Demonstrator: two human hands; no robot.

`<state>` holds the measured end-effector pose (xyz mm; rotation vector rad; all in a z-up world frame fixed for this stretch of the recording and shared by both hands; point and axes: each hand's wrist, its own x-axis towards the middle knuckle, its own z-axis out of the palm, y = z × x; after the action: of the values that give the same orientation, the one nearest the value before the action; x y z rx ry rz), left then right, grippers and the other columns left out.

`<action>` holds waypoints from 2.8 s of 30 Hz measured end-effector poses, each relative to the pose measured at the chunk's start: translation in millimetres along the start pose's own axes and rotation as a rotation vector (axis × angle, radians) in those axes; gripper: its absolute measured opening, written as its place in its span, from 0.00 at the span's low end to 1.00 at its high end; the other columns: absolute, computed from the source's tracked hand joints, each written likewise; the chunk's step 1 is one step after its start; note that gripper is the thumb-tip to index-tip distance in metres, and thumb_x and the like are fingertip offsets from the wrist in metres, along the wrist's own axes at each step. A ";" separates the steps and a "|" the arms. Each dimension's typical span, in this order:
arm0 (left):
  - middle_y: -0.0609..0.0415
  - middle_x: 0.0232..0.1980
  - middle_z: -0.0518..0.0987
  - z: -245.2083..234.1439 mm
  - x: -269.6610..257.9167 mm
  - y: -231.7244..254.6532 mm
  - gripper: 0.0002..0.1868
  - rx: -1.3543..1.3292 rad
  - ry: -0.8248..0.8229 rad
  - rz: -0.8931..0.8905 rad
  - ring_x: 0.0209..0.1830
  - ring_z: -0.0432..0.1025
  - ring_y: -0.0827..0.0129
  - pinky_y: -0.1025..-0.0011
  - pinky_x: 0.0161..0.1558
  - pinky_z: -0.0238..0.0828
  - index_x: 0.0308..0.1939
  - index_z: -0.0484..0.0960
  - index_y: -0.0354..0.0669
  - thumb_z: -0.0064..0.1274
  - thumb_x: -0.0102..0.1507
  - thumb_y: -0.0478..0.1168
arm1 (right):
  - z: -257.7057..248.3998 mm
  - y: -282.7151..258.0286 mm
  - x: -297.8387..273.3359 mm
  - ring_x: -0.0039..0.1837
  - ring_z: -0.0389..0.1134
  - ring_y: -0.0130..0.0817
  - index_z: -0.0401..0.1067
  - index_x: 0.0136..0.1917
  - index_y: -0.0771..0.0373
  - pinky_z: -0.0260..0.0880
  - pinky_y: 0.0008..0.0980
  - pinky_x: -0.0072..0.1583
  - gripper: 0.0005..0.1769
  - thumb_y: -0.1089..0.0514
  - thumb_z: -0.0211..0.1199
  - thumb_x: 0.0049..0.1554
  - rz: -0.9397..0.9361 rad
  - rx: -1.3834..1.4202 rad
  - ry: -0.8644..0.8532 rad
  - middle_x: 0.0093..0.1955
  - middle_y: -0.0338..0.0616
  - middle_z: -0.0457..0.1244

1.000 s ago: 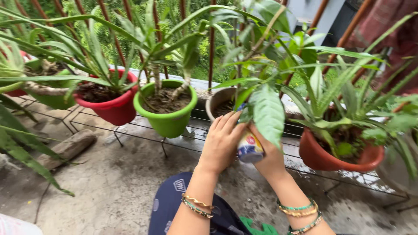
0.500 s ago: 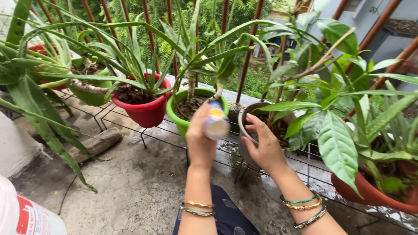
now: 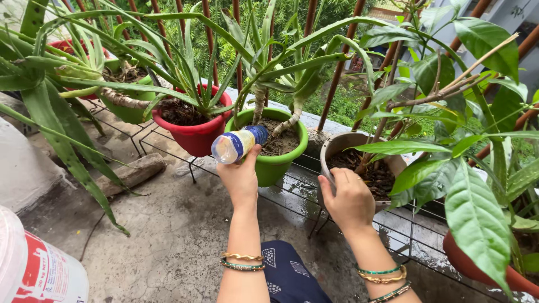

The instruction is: The person applies liquid from a bottle to several potted plants on a balcony, touches the leaves and soil by hand, and shifts the positions of the pots on a wire rack.

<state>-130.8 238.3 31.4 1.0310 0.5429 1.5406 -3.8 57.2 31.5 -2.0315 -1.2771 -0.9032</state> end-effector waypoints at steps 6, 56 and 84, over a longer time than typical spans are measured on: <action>0.50 0.50 0.84 1.8 3.9 -2.4 0.21 -0.086 -0.016 0.001 0.48 0.79 0.69 0.70 0.52 0.76 0.53 0.81 0.28 0.66 0.56 0.27 | 1.1 1.8 -1.9 0.41 0.73 0.43 0.75 0.47 0.63 0.73 0.38 0.44 0.18 0.45 0.65 0.57 -0.067 -0.110 -0.061 0.40 0.47 0.69; 0.52 0.52 0.84 9.2 0.6 -13.5 0.21 0.163 -0.069 0.136 0.51 0.78 0.71 0.70 0.56 0.73 0.54 0.80 0.31 0.66 0.58 0.31 | 1.7 7.2 -4.7 0.37 0.72 0.41 0.73 0.47 0.62 0.73 0.37 0.41 0.16 0.48 0.65 0.53 -0.069 -0.101 -0.084 0.36 0.45 0.68; 0.48 0.64 0.76 16.5 -1.8 -0.9 0.30 0.171 -0.185 0.237 0.62 0.73 0.68 0.71 0.65 0.70 0.66 0.72 0.31 0.62 0.60 0.26 | -0.1 7.7 -4.2 0.37 0.72 0.41 0.74 0.49 0.63 0.73 0.36 0.41 0.17 0.50 0.65 0.53 -0.068 -0.095 -0.093 0.38 0.46 0.69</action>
<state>-116.5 233.6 38.5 1.3944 0.4407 1.6030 1.9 51.9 27.4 -2.1376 -1.3846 -0.9258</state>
